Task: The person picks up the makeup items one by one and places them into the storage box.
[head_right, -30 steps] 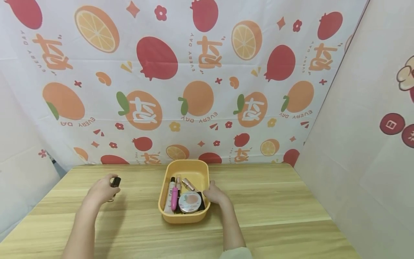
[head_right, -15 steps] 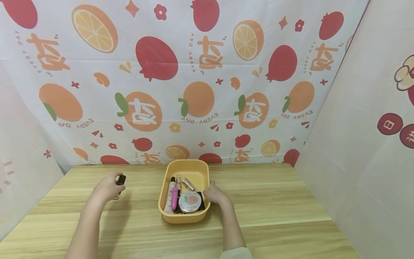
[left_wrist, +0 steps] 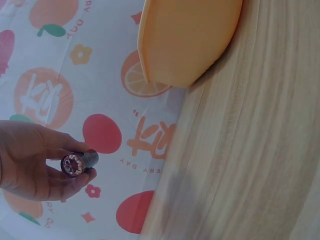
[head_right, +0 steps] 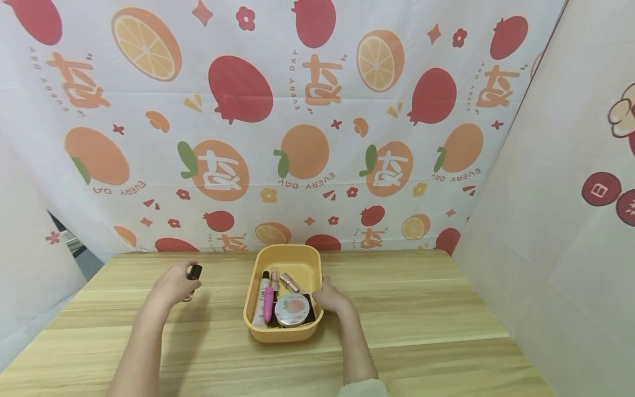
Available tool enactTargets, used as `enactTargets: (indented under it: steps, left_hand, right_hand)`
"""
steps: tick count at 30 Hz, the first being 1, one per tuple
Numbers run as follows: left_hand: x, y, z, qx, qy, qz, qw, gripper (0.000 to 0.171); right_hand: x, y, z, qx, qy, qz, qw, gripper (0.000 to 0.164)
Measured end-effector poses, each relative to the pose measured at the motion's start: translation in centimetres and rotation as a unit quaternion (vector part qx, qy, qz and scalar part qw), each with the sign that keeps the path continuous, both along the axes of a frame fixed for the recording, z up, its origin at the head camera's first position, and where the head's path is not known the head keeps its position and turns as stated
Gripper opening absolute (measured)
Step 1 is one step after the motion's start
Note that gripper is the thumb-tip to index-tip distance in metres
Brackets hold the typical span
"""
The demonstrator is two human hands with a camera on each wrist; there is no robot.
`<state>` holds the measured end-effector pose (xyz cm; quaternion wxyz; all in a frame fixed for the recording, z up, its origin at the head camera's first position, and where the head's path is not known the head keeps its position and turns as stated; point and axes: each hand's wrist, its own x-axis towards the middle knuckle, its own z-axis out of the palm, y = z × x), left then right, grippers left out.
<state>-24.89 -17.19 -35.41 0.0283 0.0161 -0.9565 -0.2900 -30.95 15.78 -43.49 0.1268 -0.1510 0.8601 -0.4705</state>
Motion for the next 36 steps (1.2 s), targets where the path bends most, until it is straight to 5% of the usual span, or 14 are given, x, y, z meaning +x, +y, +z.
enactTargets:
  steps: [36]
  left_hand:
    - [-0.6,2.5,0.0,0.009,0.009,-0.022,0.9997,0.05]
  right_hand:
    - [0.5,0.0,0.0,0.005,-0.005,-0.008,1.0,0.044]
